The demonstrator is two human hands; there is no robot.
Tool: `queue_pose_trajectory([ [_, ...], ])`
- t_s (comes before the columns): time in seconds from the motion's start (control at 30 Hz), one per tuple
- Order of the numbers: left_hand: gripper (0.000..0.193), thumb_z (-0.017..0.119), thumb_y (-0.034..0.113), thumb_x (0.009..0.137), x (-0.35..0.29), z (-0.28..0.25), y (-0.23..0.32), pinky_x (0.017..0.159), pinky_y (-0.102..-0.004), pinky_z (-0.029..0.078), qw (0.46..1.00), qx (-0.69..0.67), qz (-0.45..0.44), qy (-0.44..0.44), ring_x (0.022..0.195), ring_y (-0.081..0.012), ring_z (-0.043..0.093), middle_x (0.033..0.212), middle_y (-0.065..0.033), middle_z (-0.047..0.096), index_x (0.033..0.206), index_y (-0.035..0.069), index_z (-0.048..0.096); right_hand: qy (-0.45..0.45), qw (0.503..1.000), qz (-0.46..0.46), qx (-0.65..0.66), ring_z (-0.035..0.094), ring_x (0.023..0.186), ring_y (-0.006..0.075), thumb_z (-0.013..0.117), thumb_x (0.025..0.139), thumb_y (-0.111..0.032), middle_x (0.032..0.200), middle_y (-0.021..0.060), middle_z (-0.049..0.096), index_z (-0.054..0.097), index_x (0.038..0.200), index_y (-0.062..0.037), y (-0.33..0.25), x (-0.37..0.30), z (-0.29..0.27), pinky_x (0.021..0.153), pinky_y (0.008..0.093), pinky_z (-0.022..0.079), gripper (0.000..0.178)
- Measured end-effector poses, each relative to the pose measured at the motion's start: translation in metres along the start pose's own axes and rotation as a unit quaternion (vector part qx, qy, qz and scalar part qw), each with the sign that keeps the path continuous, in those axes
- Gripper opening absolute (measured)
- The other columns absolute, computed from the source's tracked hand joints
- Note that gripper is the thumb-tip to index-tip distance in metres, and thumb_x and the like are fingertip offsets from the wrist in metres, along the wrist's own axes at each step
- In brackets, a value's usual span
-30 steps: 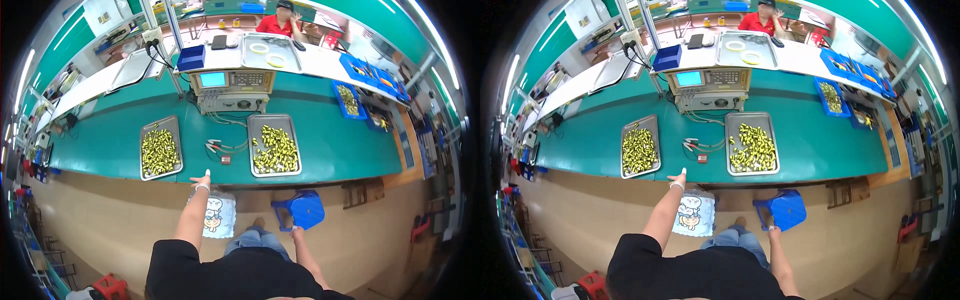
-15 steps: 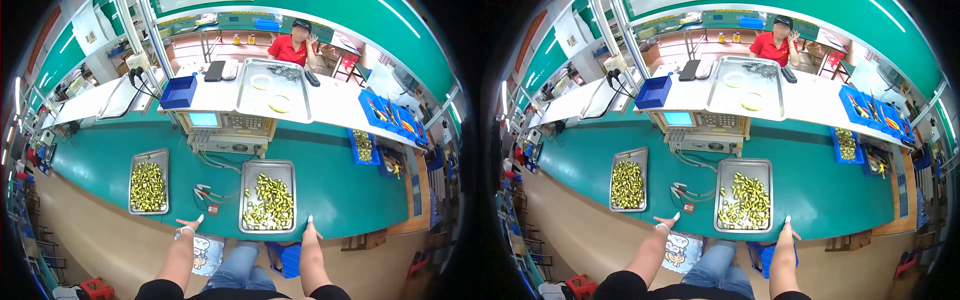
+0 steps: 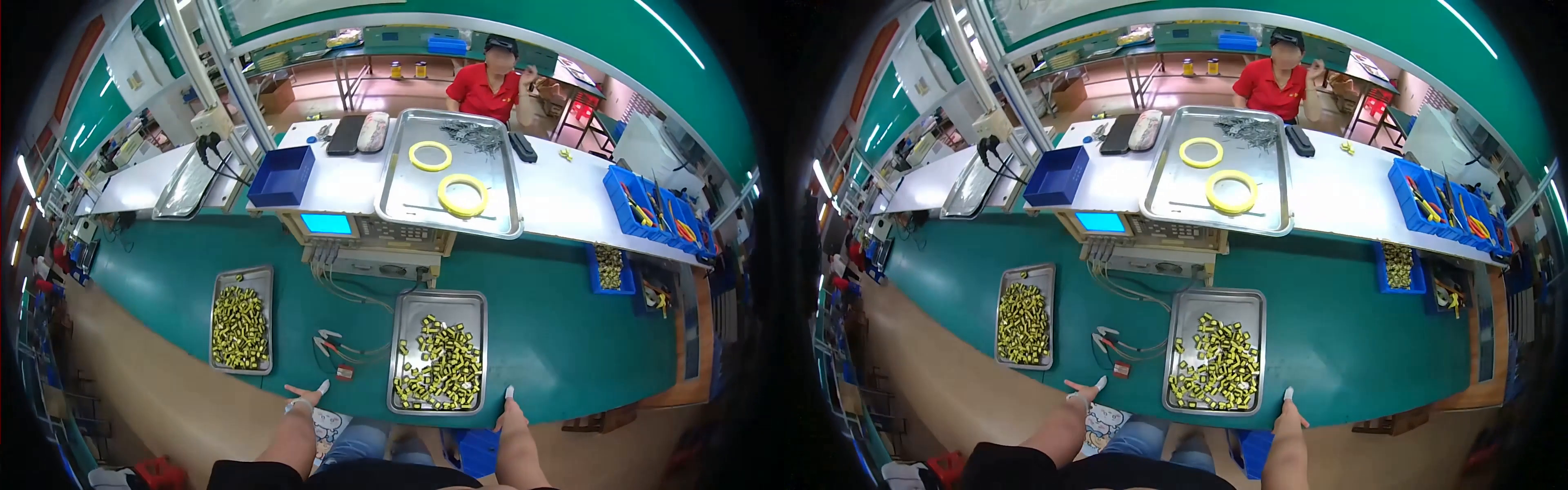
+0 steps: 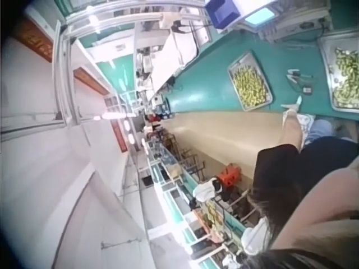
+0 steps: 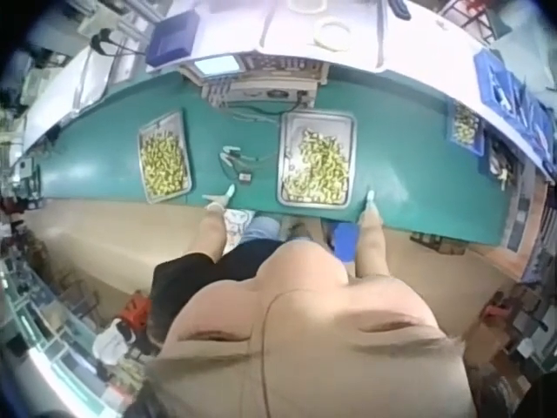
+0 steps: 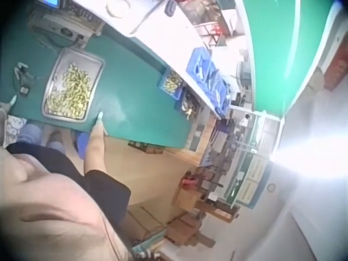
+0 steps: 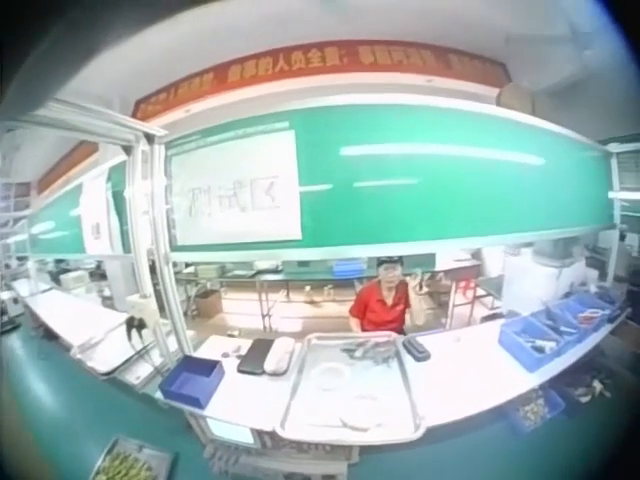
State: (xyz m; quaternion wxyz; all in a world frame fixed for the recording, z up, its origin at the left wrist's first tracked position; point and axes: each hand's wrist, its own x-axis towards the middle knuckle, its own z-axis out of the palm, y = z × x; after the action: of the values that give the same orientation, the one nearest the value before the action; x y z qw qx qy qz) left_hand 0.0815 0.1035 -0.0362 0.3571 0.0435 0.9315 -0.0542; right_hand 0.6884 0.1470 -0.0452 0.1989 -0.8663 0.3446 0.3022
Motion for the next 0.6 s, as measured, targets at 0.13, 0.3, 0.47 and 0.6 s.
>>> queue_pose_trajectory([
  [0.13, 0.175, 0.087, 0.078, 0.057, 0.040, 0.017, -0.007, 0.122, -0.0665, 0.016, 0.997, -0.023, 0.054, 0.050, 0.157, -0.0488, -0.001, 0.167, -0.0355, -0.010, 0.141, 0.018, -0.054, -0.025, 0.999, 0.008, -0.039, 0.024, 0.153, 0.0448, 0.072, 0.062, -0.089, 0.172, 0.0200, 0.010, -0.025, 0.162, -0.0181, 0.001, 0.004, 0.009, 0.119, 0.0709, 0.019, 0.156],
  [0.3, 0.151, 0.078, 0.081, 0.068, -0.003, -0.035, 0.066, 0.117, -0.0678, 0.028, 0.994, 0.013, 0.097, 0.044, 0.153, -0.0463, 0.021, 0.166, -0.0297, 0.016, 0.159, 0.016, -0.023, -0.015, 0.993, -0.042, -0.109, 0.028, 0.150, 0.0491, 0.081, 0.061, -0.083, 0.172, 0.0233, 0.003, -0.024, 0.163, -0.0230, -0.003, 0.044, 0.013, 0.114, 0.0722, 0.026, 0.158],
  [0.47, 0.141, 0.073, 0.083, 0.070, -0.018, -0.080, 0.074, 0.117, -0.0658, 0.030, 0.993, 0.016, 0.116, -0.031, 0.151, -0.0443, 0.026, 0.163, -0.0271, 0.023, 0.159, 0.015, -0.013, 0.027, 0.994, -0.035, -0.095, 0.031, 0.147, 0.0490, 0.080, 0.063, -0.082, 0.170, 0.0277, 0.005, -0.021, 0.164, -0.0220, -0.001, 0.020, 0.007, 0.113, 0.0699, 0.029, 0.155],
  [0.6, 0.135, 0.070, 0.085, 0.071, -0.013, -0.088, 0.057, 0.117, -0.0642, 0.031, 0.988, -0.007, 0.113, -0.101, 0.149, -0.0428, 0.030, 0.160, -0.0251, 0.029, 0.159, 0.014, -0.004, 0.075, 0.990, -0.067, -0.095, 0.035, 0.144, 0.0488, 0.079, 0.065, -0.082, 0.168, 0.0321, 0.006, -0.019, 0.165, -0.0210, 0.004, 0.002, 0.010, 0.112, 0.0676, 0.032, 0.152],
])
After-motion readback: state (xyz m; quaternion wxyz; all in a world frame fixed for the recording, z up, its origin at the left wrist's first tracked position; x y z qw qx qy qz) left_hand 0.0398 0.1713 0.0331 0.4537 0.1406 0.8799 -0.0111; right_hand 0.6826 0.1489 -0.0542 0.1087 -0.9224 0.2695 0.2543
